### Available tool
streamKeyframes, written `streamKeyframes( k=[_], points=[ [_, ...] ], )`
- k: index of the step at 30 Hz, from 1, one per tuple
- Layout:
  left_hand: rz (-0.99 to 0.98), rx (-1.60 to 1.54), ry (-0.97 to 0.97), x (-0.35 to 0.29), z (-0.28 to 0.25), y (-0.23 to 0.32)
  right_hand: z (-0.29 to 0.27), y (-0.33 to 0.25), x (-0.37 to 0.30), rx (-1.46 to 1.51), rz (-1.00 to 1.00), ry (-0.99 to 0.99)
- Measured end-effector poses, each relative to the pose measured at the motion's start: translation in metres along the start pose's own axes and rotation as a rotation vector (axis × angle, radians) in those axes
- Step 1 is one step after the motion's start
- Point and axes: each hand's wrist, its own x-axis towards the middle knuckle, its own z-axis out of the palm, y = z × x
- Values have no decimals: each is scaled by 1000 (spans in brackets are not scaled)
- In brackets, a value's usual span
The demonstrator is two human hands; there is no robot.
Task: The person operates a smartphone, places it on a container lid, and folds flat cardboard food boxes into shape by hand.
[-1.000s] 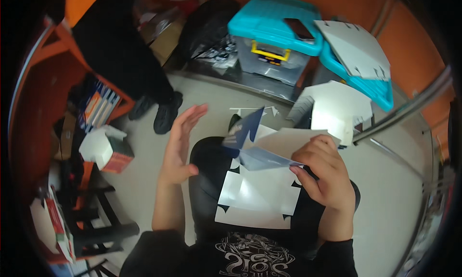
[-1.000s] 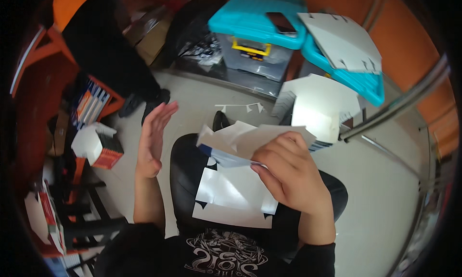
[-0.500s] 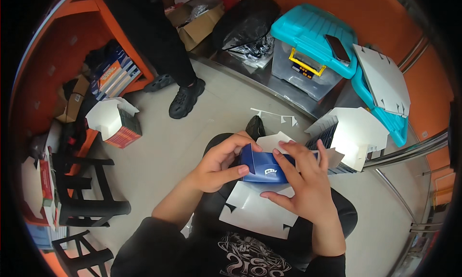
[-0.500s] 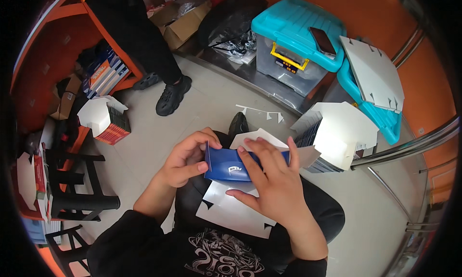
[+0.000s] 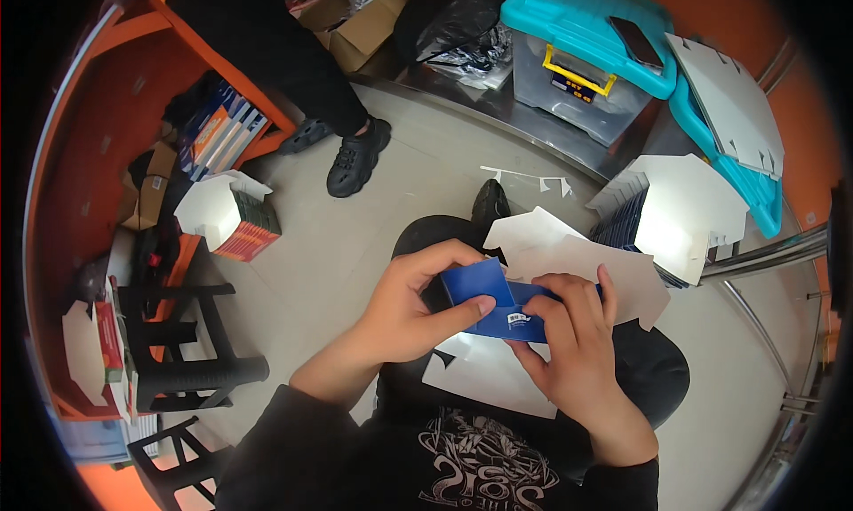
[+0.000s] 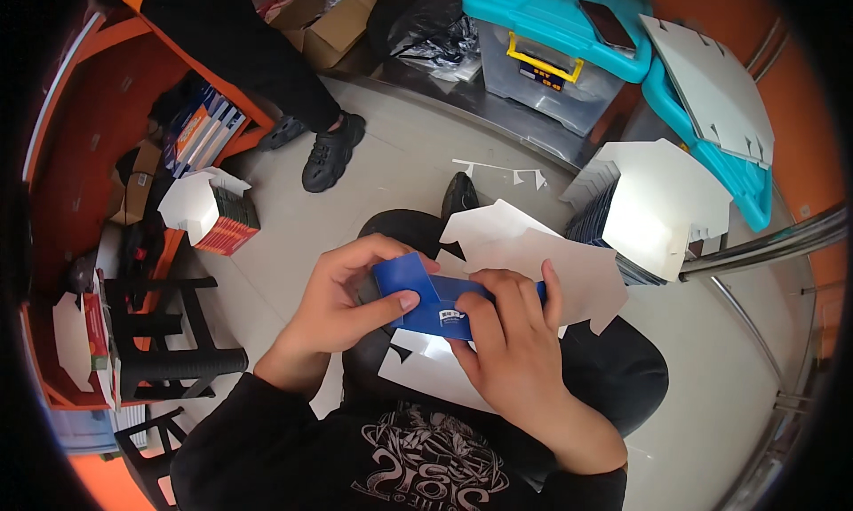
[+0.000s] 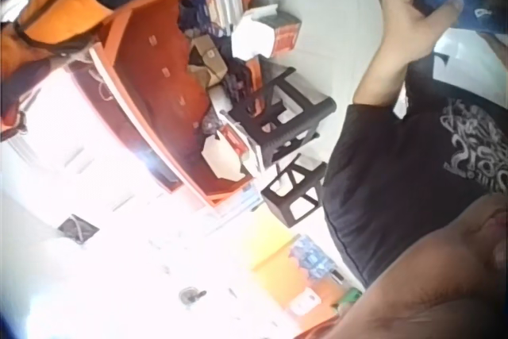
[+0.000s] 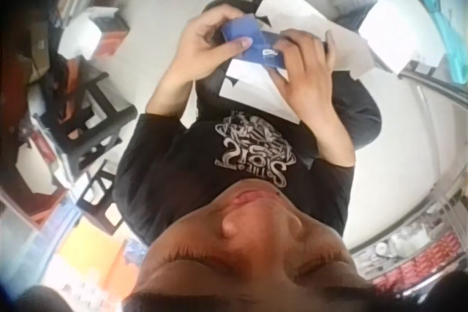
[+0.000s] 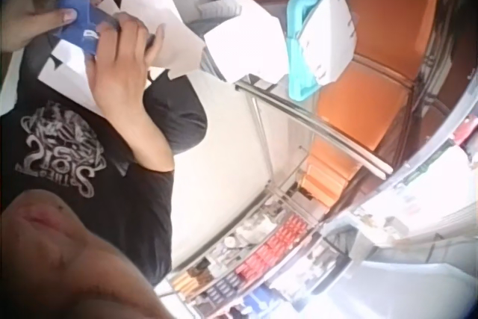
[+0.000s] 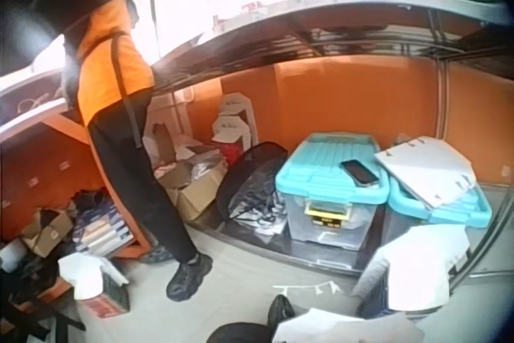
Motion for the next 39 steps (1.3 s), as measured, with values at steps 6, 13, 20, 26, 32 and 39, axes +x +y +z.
streamKeyframes(
  k=[6, 13, 20, 26, 32, 39],
  points=[
    [19, 63, 62, 0, 13, 0, 0, 3, -8, 24, -15, 53],
    [-116, -137, -59, 4, 1, 8, 2, 2, -4, 13, -10, 71],
    [-119, -47, -49, 3, 6, 9, 3, 3, -5, 44, -3, 20],
    [-3, -48, 194, -2, 20, -5, 6, 2, -6, 38, 6, 37],
    [101, 198, 62, -2, 15, 2, 6, 3, -8, -1, -65, 51],
    [-65, 79, 44, -1, 12, 12, 4, 5, -8, 10, -109, 64]
  ],
)
